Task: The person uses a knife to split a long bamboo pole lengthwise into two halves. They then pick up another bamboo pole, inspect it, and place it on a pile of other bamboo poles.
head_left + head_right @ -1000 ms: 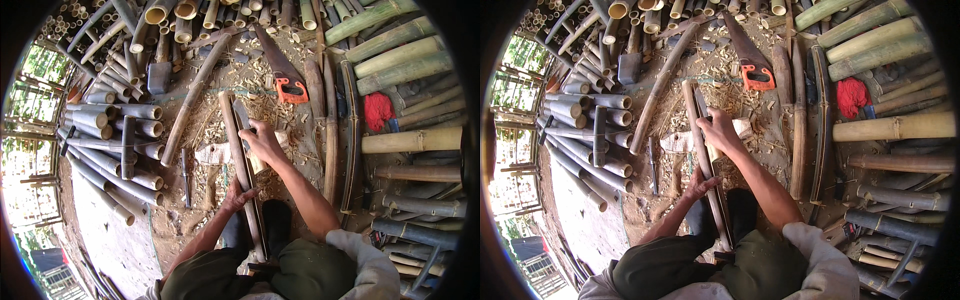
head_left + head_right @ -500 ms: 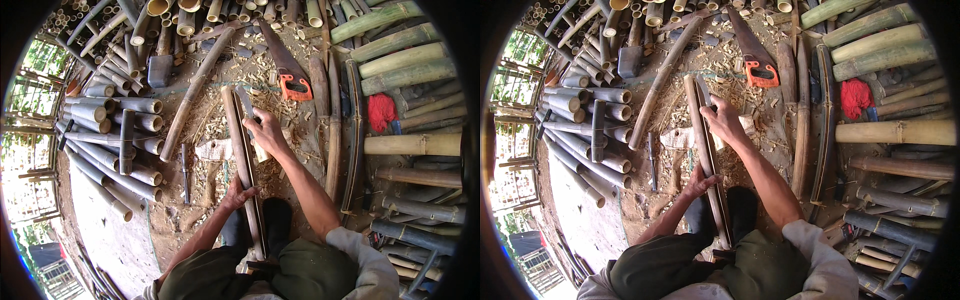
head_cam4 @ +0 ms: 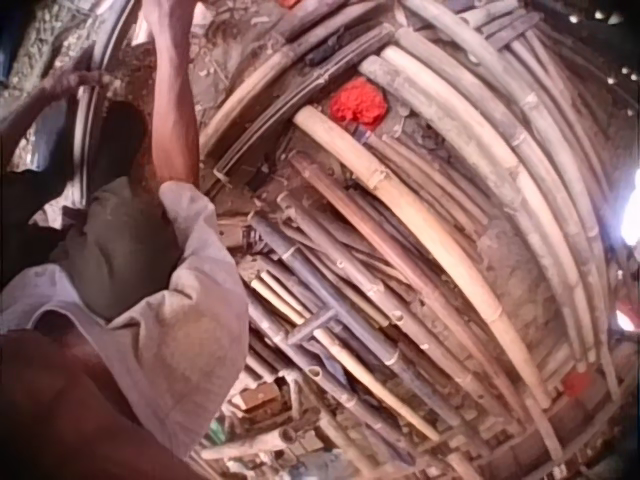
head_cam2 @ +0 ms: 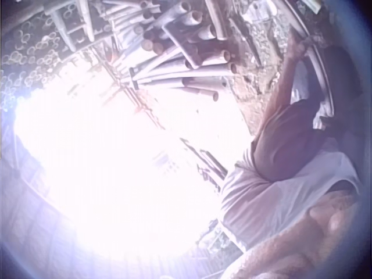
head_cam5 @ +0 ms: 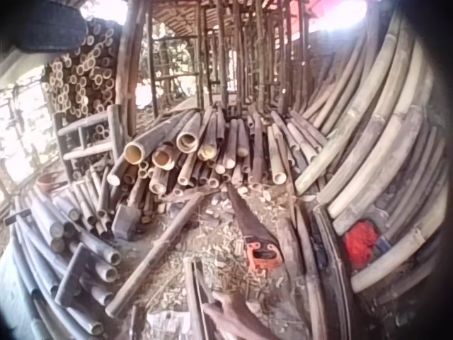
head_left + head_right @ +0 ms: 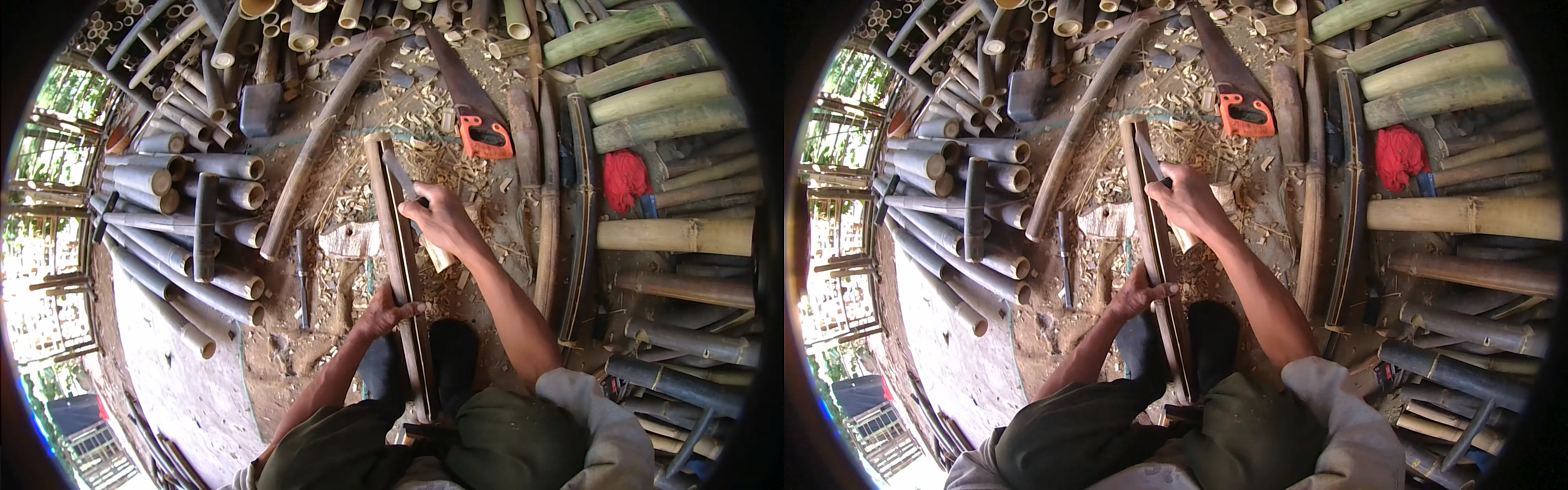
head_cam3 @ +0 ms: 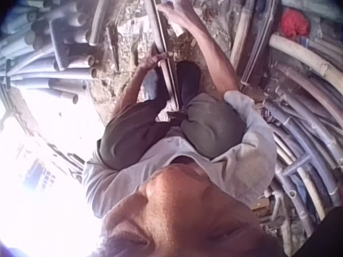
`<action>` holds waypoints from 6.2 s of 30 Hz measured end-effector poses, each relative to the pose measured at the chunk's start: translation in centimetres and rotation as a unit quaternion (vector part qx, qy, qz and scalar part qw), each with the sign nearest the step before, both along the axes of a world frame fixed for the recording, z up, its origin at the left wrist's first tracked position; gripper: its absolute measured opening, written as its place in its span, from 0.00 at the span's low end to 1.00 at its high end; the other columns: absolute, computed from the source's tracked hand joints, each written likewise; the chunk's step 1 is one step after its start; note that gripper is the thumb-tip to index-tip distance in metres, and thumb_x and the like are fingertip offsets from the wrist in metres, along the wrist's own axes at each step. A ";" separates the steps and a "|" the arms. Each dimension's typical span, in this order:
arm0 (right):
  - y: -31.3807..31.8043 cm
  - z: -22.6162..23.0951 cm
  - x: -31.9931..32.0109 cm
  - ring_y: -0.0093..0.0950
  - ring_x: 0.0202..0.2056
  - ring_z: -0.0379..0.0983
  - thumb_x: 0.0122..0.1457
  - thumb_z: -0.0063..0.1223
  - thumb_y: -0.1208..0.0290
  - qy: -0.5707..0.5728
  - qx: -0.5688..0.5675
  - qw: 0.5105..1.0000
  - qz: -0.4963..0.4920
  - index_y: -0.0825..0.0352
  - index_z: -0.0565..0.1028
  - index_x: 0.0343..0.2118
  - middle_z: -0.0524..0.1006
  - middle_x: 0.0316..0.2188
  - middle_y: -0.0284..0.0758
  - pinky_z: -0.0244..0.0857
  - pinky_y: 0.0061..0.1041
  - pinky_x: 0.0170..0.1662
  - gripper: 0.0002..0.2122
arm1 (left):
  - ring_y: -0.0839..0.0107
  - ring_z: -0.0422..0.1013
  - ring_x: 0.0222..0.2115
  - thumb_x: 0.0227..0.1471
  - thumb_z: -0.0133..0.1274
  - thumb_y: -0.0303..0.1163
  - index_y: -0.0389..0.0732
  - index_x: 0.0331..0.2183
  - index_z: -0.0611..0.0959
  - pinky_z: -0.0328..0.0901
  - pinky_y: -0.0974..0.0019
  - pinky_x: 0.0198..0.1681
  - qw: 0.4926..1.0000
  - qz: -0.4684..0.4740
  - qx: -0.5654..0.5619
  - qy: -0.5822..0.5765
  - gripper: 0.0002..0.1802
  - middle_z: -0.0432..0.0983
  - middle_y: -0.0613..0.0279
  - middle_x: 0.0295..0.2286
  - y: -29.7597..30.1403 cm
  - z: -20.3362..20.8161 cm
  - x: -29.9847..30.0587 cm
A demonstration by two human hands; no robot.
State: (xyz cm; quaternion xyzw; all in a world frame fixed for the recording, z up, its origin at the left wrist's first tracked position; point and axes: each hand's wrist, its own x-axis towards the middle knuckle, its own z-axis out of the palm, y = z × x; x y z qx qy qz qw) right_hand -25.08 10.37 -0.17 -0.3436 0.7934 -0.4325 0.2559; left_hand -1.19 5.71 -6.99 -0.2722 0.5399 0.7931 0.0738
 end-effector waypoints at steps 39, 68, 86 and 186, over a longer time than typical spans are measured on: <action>16.2 0.9 13.7 0.52 0.33 0.77 0.59 0.62 0.65 -0.108 0.050 0.992 0.052 0.73 0.76 0.38 0.78 0.29 0.51 0.70 0.43 0.38 0.14 | 0.60 0.78 0.31 0.44 0.72 0.42 0.31 0.39 0.83 0.71 0.56 0.40 0.955 0.001 -0.288 -0.064 0.27 0.83 0.49 0.31 1.4 1.6 1.5; 5.8 -1.5 9.0 0.53 0.30 0.77 0.58 0.60 0.63 0.031 -0.035 0.999 -0.013 0.75 0.74 0.30 0.76 0.25 0.55 0.70 0.45 0.36 0.15 | 0.59 0.77 0.31 0.44 0.74 0.45 0.32 0.37 0.81 0.71 0.55 0.41 0.954 -0.016 -0.282 -0.100 0.29 0.81 0.47 0.29 1.7 2.2 1.2; 0.4 5.9 2.1 0.25 0.24 0.75 0.66 0.56 0.63 -0.170 -0.102 0.978 -0.067 0.75 0.74 0.52 0.75 0.28 0.37 0.78 0.22 0.25 0.19 | 0.56 0.76 0.32 0.42 0.73 0.53 0.32 0.36 0.79 0.70 0.53 0.40 0.945 0.010 -0.320 -0.071 0.34 0.79 0.48 0.28 1.6 -0.2 2.5; 3.9 5.6 2.4 0.33 0.20 0.79 0.57 0.62 0.71 -0.351 0.272 0.880 0.168 0.77 0.80 0.37 0.81 0.24 0.47 0.76 0.36 0.23 0.12 | 0.53 0.78 0.29 0.35 0.77 0.51 0.29 0.31 0.82 0.72 0.52 0.36 0.936 -0.058 -0.309 -0.157 0.35 0.80 0.43 0.25 2.1 2.3 1.6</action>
